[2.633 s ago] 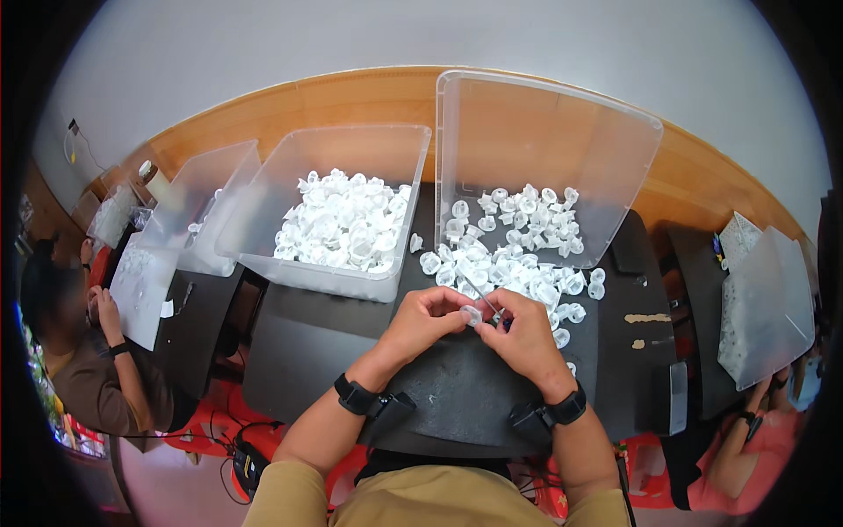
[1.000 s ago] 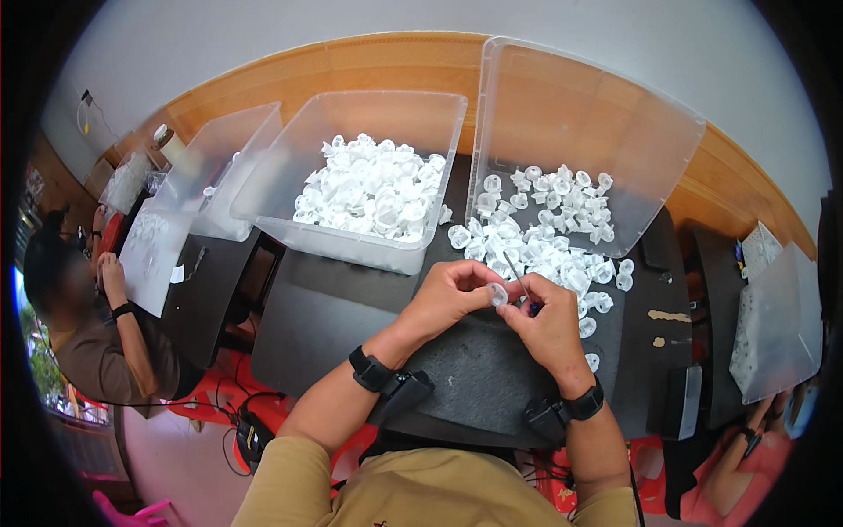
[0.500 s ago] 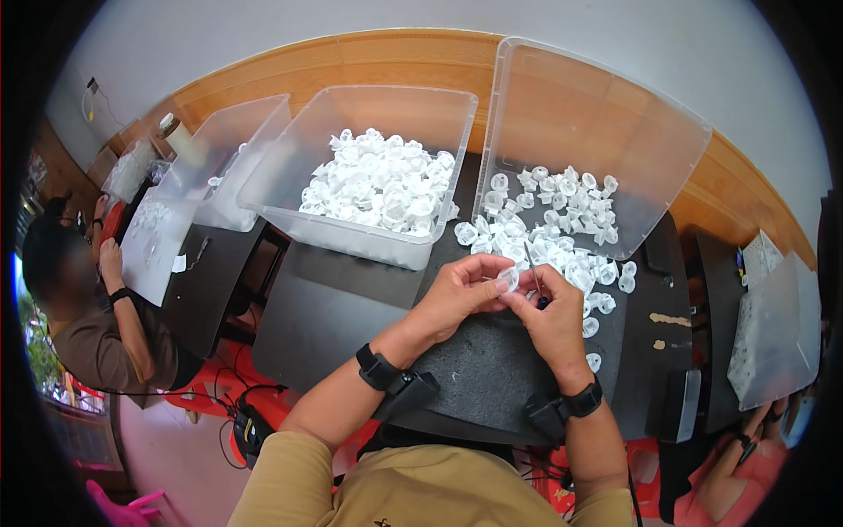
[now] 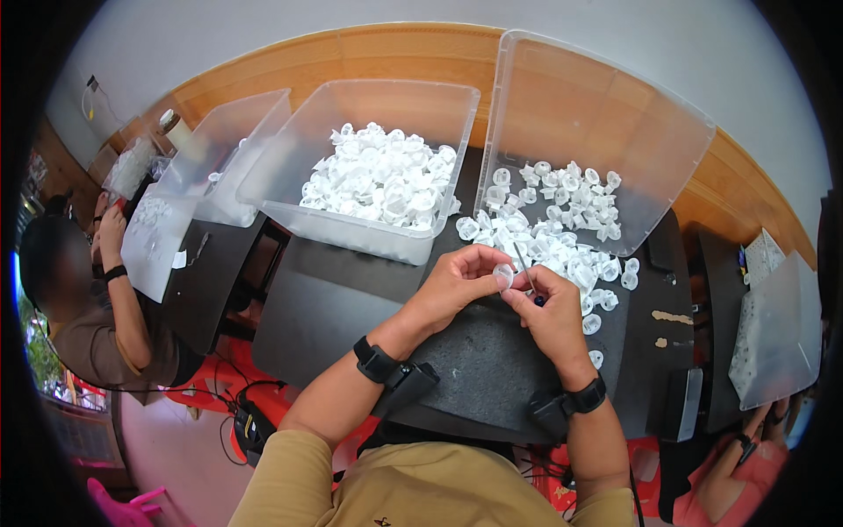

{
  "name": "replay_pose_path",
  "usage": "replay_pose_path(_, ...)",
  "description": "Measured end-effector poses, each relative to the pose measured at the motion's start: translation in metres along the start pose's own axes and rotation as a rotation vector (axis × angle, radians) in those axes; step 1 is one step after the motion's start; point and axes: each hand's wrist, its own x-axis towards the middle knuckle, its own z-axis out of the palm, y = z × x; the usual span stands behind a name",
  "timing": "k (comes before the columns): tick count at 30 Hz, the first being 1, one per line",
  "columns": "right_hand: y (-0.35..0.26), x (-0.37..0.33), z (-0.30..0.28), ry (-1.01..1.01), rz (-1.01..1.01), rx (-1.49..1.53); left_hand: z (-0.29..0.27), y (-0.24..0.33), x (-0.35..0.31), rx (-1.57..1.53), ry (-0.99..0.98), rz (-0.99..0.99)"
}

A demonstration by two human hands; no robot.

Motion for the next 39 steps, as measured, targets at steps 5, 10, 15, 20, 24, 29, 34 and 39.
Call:
replay_pose_path(5, -0.002, -0.001, 0.004, 0.030, -0.070, -0.142, -0.001, 0.004, -0.002, -0.024, -0.007, -0.055)
replay_pose_path(10, -0.007, -0.003, 0.007, 0.044, -0.078, -0.195, 0.000, 0.004, -0.003, -0.025, 0.000, -0.064)
replay_pose_path(15, -0.010, -0.003, 0.011, 0.114, -0.041, -0.089, 0.003, 0.001, -0.003, -0.023, 0.037, -0.037)
replay_pose_path(20, -0.005, -0.003, 0.010, 0.088, -0.111, -0.143, 0.003, 0.002, -0.003, -0.049, 0.003, -0.052)
replay_pose_path(24, -0.013, -0.003, 0.009, 0.040, -0.023, -0.005, -0.003, 0.003, -0.003, -0.193, -0.020, -0.146)
replay_pose_path(29, -0.011, -0.002, 0.007, 0.006, -0.014, 0.065, -0.002, 0.001, -0.004, -0.240, -0.025, -0.140)
replay_pose_path(34, -0.012, -0.003, 0.007, 0.000, -0.013, 0.052, -0.001, -0.001, -0.004, -0.299, -0.022, -0.159)
replay_pose_path(39, -0.008, -0.002, 0.007, 0.021, -0.066, 0.051, 0.001, 0.003, -0.005, -0.295, -0.020, -0.150)
